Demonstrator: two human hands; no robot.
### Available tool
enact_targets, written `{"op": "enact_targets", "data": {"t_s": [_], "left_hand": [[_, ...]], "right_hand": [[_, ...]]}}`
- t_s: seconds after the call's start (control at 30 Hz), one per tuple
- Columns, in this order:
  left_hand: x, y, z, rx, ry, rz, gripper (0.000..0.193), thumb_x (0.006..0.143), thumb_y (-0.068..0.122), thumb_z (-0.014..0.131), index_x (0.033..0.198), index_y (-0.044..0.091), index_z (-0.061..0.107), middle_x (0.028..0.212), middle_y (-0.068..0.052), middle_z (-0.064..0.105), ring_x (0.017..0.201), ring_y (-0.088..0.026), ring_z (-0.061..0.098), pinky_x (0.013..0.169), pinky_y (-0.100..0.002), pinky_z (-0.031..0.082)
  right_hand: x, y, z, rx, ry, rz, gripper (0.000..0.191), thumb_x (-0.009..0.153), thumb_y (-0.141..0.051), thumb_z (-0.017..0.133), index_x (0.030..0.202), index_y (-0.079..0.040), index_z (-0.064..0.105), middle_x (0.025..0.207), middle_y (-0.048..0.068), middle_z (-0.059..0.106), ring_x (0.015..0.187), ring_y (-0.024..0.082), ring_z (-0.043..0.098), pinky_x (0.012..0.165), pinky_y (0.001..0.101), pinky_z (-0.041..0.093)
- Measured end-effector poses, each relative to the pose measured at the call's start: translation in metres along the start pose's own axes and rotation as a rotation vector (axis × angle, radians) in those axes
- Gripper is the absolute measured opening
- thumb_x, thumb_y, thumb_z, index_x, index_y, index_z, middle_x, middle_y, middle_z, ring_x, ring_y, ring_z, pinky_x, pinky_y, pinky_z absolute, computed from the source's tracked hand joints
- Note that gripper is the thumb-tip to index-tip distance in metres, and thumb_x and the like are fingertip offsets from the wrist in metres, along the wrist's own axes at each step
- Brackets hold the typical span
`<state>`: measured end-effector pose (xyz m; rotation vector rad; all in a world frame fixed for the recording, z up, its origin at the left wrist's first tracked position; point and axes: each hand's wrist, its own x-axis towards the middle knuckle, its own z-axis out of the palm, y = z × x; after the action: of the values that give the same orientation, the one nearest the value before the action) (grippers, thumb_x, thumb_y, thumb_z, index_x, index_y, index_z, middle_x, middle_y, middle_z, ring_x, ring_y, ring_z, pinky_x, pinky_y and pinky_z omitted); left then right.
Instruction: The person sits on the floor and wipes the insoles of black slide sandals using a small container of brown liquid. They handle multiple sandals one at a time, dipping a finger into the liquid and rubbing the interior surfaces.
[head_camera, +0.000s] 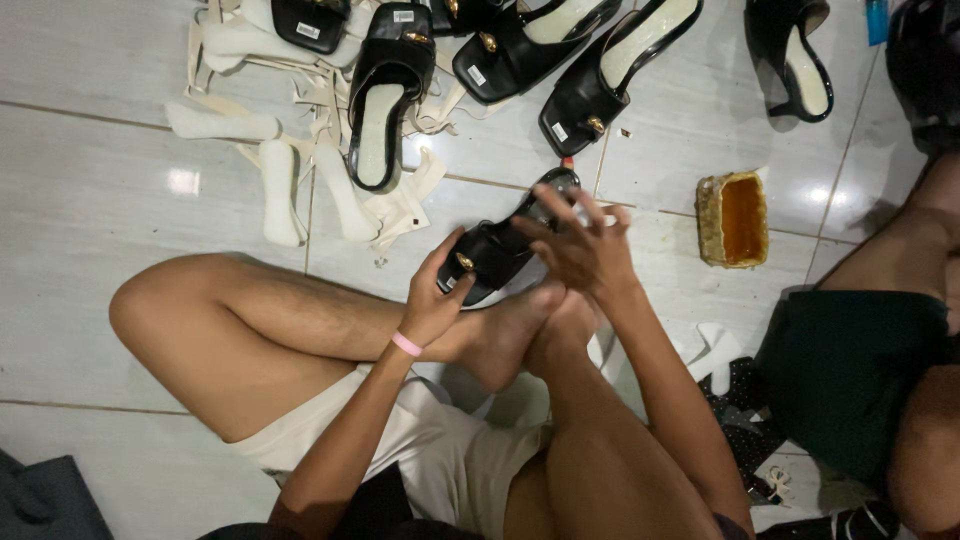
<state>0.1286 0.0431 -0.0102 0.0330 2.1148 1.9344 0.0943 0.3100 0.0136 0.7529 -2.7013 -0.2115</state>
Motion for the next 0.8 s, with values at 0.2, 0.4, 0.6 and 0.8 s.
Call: {"op": "enact_targets", "data": {"t_s": [0.2,0.4,0.6,0.8], "left_hand": [[0.001,0.002,0.001,-0.009,-0.006,0.016,0.067,0.088,-0.002,0.069,0.151,-0.001,0.046,0.150,-0.019,0.055,0.140,-0.027,0.053,0.116,-0.035,0.040],[0.000,0.002,0.001,0.039,0.006,0.024,0.066,0.089,-0.002,0.069,0.150,-0.001,0.047,0.147,-0.020,0.057,0.138,-0.028,0.055,0.115,-0.035,0.042],[-0.001,0.001,0.003,0.020,0.013,0.066,0.067,0.089,-0.002,0.070,0.151,-0.001,0.045,0.146,-0.021,0.058,0.136,-0.029,0.057,0.114,-0.036,0.043],[-0.001,0.001,0.004,0.038,0.011,0.015,0.069,0.088,0.000,0.070,0.153,0.002,0.046,0.133,-0.020,0.063,0.124,-0.029,0.063,0.108,-0.036,0.048]], "right_hand": [[-0.009,0.006,0.003,0.058,-0.040,0.012,0.045,0.100,-0.054,0.071,0.145,-0.054,0.063,0.169,-0.009,0.029,0.150,0.021,0.018,0.119,0.0466,0.011],[-0.006,0.001,0.005,0.061,-0.043,0.009,0.041,0.099,-0.054,0.070,0.140,-0.054,0.064,0.168,-0.011,0.028,0.148,0.019,0.020,0.115,0.0453,0.016],[-0.004,0.009,0.001,-0.017,-0.021,0.081,0.046,0.101,-0.050,0.072,0.146,-0.053,0.065,0.166,-0.006,0.029,0.145,0.020,0.027,0.116,0.0456,0.015],[0.002,0.002,-0.003,0.103,-0.039,0.020,0.043,0.098,-0.052,0.073,0.140,-0.052,0.065,0.163,-0.005,0.036,0.143,0.021,0.030,0.114,0.0462,0.017]]}}
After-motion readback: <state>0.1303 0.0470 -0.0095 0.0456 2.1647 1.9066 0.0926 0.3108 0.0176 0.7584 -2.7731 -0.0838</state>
